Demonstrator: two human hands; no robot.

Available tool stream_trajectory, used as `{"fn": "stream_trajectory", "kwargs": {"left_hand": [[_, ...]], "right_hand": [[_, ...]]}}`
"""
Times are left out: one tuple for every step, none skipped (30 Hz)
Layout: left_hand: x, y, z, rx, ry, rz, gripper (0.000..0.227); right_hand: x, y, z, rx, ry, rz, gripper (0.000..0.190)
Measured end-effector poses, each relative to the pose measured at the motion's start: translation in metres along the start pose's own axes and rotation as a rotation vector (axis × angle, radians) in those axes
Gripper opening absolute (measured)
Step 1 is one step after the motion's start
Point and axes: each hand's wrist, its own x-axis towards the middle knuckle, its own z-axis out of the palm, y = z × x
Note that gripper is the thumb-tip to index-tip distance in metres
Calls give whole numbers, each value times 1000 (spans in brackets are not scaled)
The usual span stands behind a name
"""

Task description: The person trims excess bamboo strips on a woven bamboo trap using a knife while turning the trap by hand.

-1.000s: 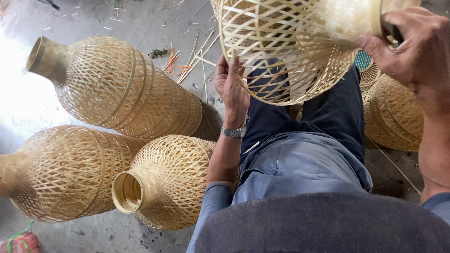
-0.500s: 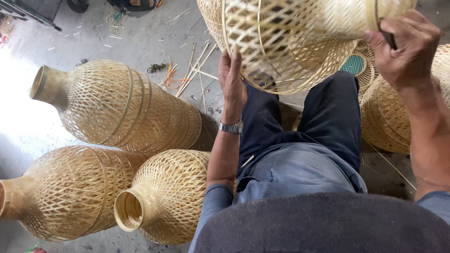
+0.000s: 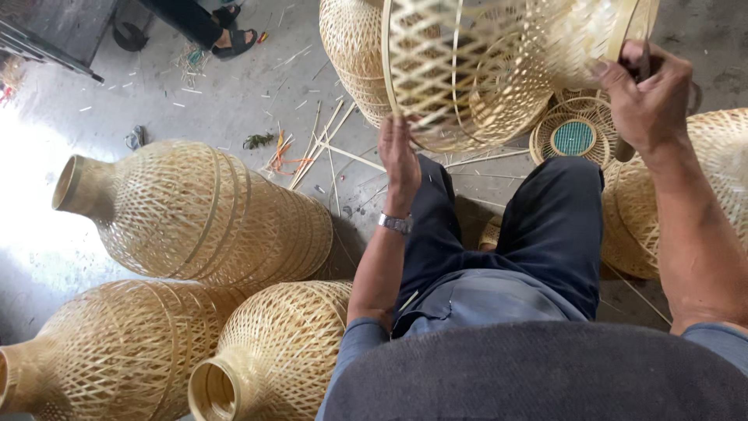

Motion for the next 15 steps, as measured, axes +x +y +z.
{"fn": "stream_trajectory", "kwargs": {"left_hand": [[11,6,-1,-1,-3,1,29],[22,16,-4,83,-56,-67,34],[33,27,-6,166,-109,-136,39],[44,37,-4,167,-107,-137,39],[54,46,-2,85,-206,-163,40],[62,54,1,2,-304,-190,42],[69,60,5,2,-302,-192,42],[75,65,10,-22,-301,-236,41],[78,70,15,-47,-301,-281,41],[79,75,18,-47,-300,-282,41],[79,79,22,-106,-328,-315,41],[79,84,25,-165,-354,-347,40],[79,88,27,-164,-353,-347,40],[78,91,29,-252,-338,-387,44],[77,93,29,-341,-323,-426,48]], "right_hand": [[4,8,0,0,3,-1,59],[4,15,1,-82,-11,-31,64],[5,21,2,-163,-25,-62,68],[5,25,1,-163,-27,-61,68],[4,27,0,-152,-16,-106,54],[3,28,0,-140,-4,-150,40],[3,28,-1,-140,-7,-148,40],[5,28,-2,-187,19,-234,36],[6,28,-3,-233,44,-319,32],[8,28,-3,-233,43,-318,32],[11,29,-4,-261,13,-268,37],[14,29,-4,-287,-18,-218,44],[18,29,-5,-286,-20,-217,44],[22,27,-8,-246,-51,-159,48],[26,23,-9,-206,-82,-100,52]]}}
